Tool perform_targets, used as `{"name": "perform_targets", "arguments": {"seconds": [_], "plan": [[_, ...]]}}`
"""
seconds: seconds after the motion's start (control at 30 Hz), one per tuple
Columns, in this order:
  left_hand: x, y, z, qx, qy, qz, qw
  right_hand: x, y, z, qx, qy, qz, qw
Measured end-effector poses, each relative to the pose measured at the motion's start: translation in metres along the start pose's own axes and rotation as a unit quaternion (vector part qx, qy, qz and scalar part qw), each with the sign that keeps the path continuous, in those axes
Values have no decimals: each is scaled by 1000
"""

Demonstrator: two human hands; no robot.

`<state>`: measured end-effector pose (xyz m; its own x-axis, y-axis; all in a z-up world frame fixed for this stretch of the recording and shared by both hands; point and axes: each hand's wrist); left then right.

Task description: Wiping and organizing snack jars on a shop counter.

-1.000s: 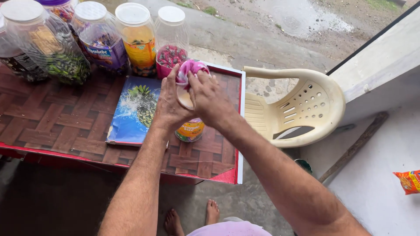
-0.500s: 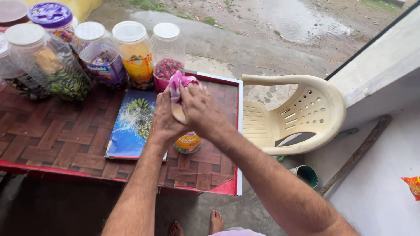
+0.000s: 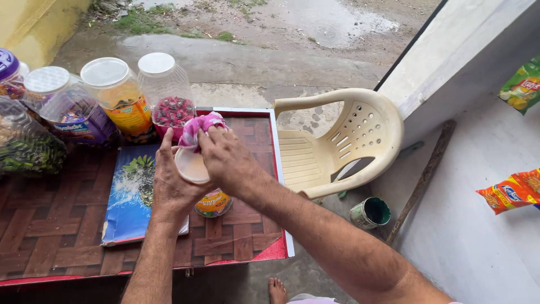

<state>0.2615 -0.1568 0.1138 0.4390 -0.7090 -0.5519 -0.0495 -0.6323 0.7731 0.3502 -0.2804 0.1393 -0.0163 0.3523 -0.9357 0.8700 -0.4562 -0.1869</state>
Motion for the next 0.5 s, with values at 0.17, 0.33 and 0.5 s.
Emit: {"name": "perform_targets", "arguments": {"seconds": [0.17, 0.33, 0.5], "plan": [[3, -30, -3, 117, 50, -123, 984, -10, -49, 29, -53, 28, 39, 997], [3, -16, 2, 2, -24, -97, 995, -7, -30, -3, -1, -106, -63, 992], [2, -3, -4, 57, 40, -34, 997, 2, -11, -8, -13, 2, 6, 1000]]}}
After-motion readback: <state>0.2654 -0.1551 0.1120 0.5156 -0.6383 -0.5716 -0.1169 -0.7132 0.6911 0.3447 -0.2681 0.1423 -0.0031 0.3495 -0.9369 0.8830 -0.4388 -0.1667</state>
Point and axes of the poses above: each hand's wrist, its own z-axis away from the middle knuckle, its own x-axis out of the palm, y = z × x, and after that the axes turned 8 degrees about -y, right-handed
